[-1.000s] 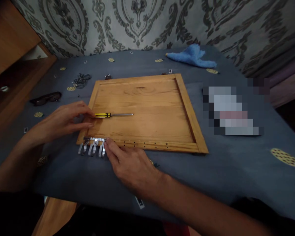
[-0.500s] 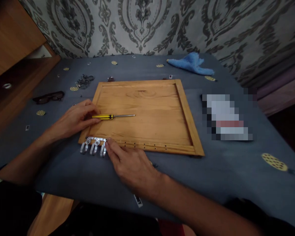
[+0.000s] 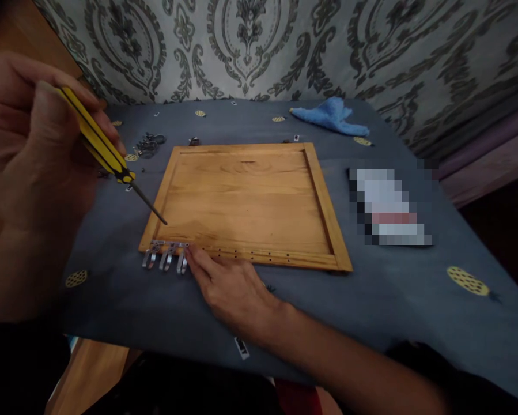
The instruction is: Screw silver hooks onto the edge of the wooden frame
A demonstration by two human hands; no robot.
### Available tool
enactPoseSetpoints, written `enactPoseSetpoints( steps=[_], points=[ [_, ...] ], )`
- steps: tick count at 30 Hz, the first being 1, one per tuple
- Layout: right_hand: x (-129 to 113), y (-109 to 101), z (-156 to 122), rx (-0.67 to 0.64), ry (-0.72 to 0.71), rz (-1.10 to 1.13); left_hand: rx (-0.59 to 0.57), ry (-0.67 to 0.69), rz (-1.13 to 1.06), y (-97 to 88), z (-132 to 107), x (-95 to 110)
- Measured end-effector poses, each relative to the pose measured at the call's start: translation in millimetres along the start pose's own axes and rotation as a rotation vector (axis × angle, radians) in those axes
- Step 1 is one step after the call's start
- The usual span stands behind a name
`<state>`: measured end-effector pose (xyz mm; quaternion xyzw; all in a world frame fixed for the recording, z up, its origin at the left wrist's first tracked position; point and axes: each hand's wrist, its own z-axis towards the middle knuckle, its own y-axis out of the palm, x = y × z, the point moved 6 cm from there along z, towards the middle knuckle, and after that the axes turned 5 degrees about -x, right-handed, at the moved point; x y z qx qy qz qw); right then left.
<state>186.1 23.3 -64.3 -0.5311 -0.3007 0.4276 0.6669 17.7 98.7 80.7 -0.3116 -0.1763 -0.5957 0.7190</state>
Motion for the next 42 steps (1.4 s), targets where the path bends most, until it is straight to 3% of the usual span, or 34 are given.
enactPoseSetpoints(
  steps=[10, 16, 29, 35, 42],
  points=[
    [0, -1, 0, 0.089, -0.023, -0.02, 0.034, -0.025, -0.046, 15.7, -31, -1],
    [0, -3, 0, 0.077, -0.017, -0.051, -0.048, -0.02, 0.055, 23.0, -36, -4],
    [0, -3, 0, 0.086, -0.021, -0.027, -0.056, -0.083, 0.047, 30.3, -44, -2],
    [1, -1, 1, 0.03, -0.004, -0.011, -0.07, -0.141, 0.023, 33.4, -46, -5],
    [0, -4, 0, 0.069, -0.01, -0.046, -0.108, -0.145, 0.065, 35.3, -46, -3]
  ],
)
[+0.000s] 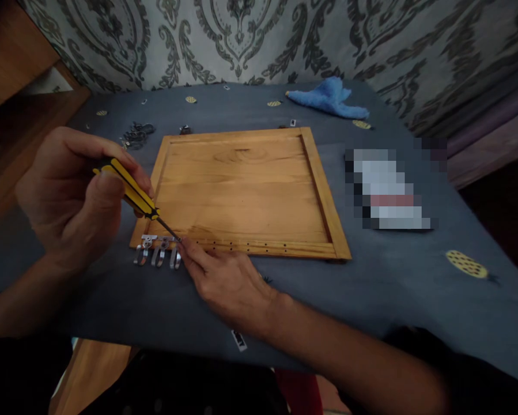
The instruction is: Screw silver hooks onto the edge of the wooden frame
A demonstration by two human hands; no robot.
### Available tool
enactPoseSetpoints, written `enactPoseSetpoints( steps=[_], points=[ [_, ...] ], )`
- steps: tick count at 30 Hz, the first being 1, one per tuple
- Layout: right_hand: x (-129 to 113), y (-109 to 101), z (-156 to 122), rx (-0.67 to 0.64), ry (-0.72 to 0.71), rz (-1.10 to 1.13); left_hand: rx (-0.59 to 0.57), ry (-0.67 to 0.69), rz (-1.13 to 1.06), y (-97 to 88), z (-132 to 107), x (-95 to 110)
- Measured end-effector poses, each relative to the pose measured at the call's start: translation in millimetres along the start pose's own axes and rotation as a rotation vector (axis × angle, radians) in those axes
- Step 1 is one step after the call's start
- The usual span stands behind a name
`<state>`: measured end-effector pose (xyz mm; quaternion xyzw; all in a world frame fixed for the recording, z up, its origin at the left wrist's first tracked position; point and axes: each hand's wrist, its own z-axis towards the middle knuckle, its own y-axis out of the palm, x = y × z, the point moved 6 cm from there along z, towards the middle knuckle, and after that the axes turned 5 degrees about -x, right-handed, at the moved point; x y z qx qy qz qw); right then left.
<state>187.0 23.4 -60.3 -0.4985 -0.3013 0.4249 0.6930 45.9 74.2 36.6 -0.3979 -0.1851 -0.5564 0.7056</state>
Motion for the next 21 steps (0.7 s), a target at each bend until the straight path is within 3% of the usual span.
enactPoseSetpoints(
  steps=[21],
  points=[
    [1.1, 1.2, 0.8, -0.018, 0.005, -0.002, -0.046, 0.18, 0.203, -1.8, 0.4, 6.6]
  ],
)
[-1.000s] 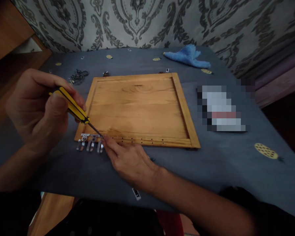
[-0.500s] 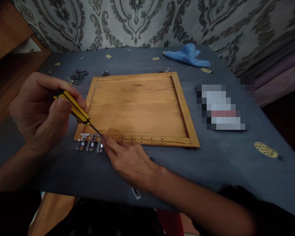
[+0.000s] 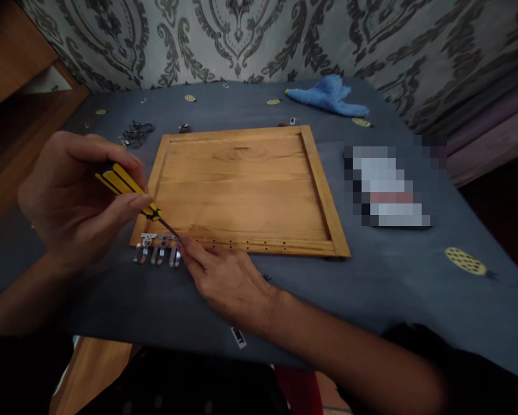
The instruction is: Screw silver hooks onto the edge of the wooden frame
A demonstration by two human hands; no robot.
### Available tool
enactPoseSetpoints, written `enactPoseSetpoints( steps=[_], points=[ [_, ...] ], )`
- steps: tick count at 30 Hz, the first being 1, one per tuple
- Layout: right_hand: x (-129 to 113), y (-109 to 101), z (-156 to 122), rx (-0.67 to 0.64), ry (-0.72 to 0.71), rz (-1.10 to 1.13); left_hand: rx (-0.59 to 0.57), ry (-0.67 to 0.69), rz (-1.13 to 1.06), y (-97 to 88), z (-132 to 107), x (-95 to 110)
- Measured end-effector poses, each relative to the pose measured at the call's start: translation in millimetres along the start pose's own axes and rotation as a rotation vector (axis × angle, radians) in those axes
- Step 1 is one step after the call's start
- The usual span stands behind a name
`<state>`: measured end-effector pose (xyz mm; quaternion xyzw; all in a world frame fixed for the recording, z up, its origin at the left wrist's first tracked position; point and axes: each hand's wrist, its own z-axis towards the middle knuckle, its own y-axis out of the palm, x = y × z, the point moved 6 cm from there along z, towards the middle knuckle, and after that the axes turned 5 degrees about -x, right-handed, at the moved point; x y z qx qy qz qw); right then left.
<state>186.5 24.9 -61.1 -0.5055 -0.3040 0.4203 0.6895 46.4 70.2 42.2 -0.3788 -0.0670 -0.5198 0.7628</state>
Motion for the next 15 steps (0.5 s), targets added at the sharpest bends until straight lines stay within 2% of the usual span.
enactPoseSetpoints(
  steps=[6, 12, 15],
  points=[
    [-0.8, 0.2, -0.3, -0.004, -0.012, 0.003, 0.001, -0.033, -0.208, -1.8, 4.9, -4.6],
    [-0.5, 1.2, -0.9, 0.001, -0.002, 0.036, -0.026, -0.077, -0.186, 0.3, 4.4, -7.3],
    [-0.1, 3.3, -1.3, -0.045, 0.009, 0.039, -0.001, -0.04, -0.148, -0.1, 3.2, -3.8]
  ],
)
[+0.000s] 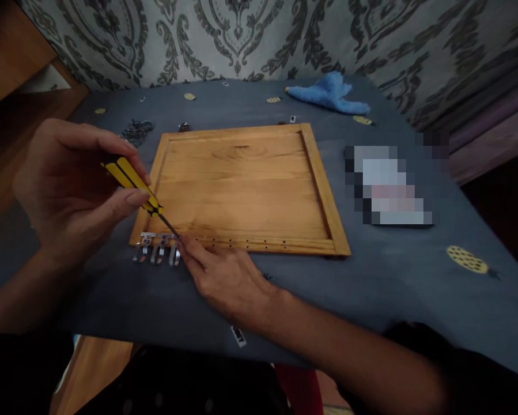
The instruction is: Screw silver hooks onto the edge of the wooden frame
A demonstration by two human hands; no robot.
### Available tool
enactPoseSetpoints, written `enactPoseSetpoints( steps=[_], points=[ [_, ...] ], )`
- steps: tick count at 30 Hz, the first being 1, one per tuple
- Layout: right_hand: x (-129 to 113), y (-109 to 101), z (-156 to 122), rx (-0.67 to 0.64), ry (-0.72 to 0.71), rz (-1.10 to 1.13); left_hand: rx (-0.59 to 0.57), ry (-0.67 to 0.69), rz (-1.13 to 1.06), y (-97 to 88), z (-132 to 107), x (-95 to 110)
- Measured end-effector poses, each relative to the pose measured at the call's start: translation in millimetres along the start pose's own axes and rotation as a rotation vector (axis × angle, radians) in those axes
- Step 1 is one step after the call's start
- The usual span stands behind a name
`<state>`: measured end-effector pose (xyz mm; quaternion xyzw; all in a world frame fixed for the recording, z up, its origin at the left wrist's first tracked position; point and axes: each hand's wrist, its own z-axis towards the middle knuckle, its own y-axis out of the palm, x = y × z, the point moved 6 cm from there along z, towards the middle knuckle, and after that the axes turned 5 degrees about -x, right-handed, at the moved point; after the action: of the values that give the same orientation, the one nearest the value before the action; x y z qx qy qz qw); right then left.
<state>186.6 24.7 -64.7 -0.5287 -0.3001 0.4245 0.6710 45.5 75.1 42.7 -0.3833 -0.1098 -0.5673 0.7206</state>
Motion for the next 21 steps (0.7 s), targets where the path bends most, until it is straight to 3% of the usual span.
enactPoseSetpoints(
  steps=[14, 21],
  points=[
    [-0.6, -2.8, -1.2, 0.044, -0.014, -0.034, -0.042, -0.052, -0.071, 0.5, -0.6, -0.8],
    [-0.7, -2.8, -0.4, 0.037, -0.012, -0.043, 0.014, -0.004, -0.088, -1.3, 0.4, 3.1]
  ],
)
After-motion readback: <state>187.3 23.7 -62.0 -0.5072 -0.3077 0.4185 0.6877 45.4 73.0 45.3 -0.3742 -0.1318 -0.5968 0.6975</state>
